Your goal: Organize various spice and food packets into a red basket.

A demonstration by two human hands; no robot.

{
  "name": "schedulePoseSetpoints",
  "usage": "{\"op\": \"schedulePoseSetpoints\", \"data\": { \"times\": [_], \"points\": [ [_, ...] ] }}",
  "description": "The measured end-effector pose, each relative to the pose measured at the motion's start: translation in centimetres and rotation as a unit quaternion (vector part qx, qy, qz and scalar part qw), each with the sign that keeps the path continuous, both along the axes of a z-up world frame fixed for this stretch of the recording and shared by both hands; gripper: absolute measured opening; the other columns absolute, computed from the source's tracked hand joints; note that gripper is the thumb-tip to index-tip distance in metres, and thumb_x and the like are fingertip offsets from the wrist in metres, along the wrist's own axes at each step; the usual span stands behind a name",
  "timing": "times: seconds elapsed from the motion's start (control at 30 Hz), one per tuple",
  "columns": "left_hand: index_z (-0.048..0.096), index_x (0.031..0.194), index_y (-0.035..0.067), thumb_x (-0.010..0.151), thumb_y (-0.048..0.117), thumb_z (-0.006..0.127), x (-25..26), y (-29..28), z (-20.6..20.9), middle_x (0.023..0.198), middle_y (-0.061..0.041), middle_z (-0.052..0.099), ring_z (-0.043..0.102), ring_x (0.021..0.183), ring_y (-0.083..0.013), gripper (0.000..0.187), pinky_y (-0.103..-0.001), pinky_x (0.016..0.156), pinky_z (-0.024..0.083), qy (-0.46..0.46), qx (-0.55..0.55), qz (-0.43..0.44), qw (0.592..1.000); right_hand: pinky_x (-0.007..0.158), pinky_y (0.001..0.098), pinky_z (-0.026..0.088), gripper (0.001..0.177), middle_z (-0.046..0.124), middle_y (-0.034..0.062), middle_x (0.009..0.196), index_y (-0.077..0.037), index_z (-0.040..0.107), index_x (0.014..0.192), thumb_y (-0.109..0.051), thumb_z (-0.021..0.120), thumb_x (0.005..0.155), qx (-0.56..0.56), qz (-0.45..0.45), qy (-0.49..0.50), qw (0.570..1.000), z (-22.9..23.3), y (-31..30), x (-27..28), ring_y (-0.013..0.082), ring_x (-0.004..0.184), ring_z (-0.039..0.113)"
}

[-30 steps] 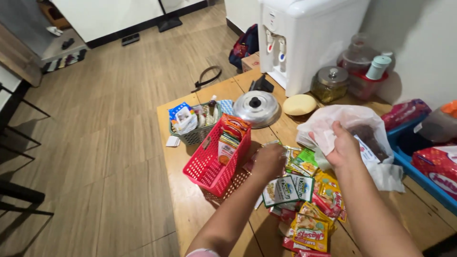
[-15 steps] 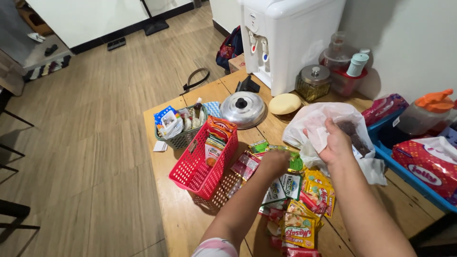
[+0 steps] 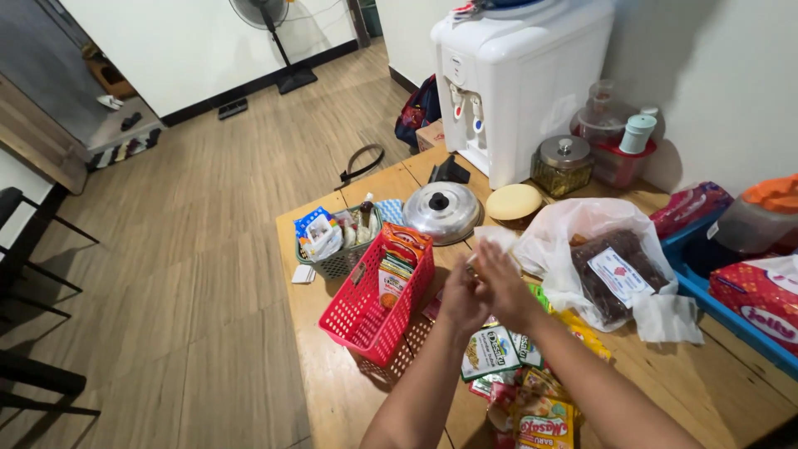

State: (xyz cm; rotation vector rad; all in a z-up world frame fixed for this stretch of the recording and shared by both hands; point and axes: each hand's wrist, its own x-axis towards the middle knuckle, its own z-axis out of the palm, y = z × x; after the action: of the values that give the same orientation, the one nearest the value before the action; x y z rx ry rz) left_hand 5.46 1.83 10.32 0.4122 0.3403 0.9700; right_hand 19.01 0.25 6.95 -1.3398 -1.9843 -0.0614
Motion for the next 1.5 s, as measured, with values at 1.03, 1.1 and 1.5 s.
{"op": "schedulePoseSetpoints", "data": {
  "times": [1.03,1.1,1.5],
  "points": [
    [0.043,0.151,0.003,0.107,0.034,0.047,2.6,-1.0,-5.8,0.136,-0.011,0.059,0.058,0.112,-0.0203,0.054,-0.037,0.091,0.045,0.339,0.304,0.2,0.867,0.077,0.0332,0.059,0.028,0.078,0.0115,0.099,0.004,0.071,0.109,-0.022,0.066,0.102,-0.332,0.09,0.68,0.648,1.6,0.6,4.0,0.0186,0.084,0.072],
    [0.045,0.153,0.002,0.114,0.052,0.03,2.9,-1.1,-6.2,0.149,-0.011,0.057,0.056,0.131,-0.0185,0.066,-0.039,0.113,0.039,0.268,0.319,0.16,0.895,0.085,0.0321,0.057,0.033,0.077,0.0103,0.104,0.004,0.071,0.113,-0.027,0.063,0.107,-0.324,0.085,0.668,0.665,2.2,0.4,3.2,0.0165,0.092,0.069],
    [0.062,0.129,0.01,0.09,0.083,0.015,-0.1,-1.4,-3.8,0.13,-0.016,0.066,0.065,0.115,-0.0325,0.095,-0.052,0.097,0.051,-0.012,-0.076,-0.102,0.992,0.082,0.0435,0.058,0.041,0.071,0.0083,0.132,-0.007,0.062,0.137,-0.022,0.055,0.1,-0.22,-0.002,0.41,0.885,4.8,-1.6,2.8,0.0294,0.098,0.074]
  ]
}}
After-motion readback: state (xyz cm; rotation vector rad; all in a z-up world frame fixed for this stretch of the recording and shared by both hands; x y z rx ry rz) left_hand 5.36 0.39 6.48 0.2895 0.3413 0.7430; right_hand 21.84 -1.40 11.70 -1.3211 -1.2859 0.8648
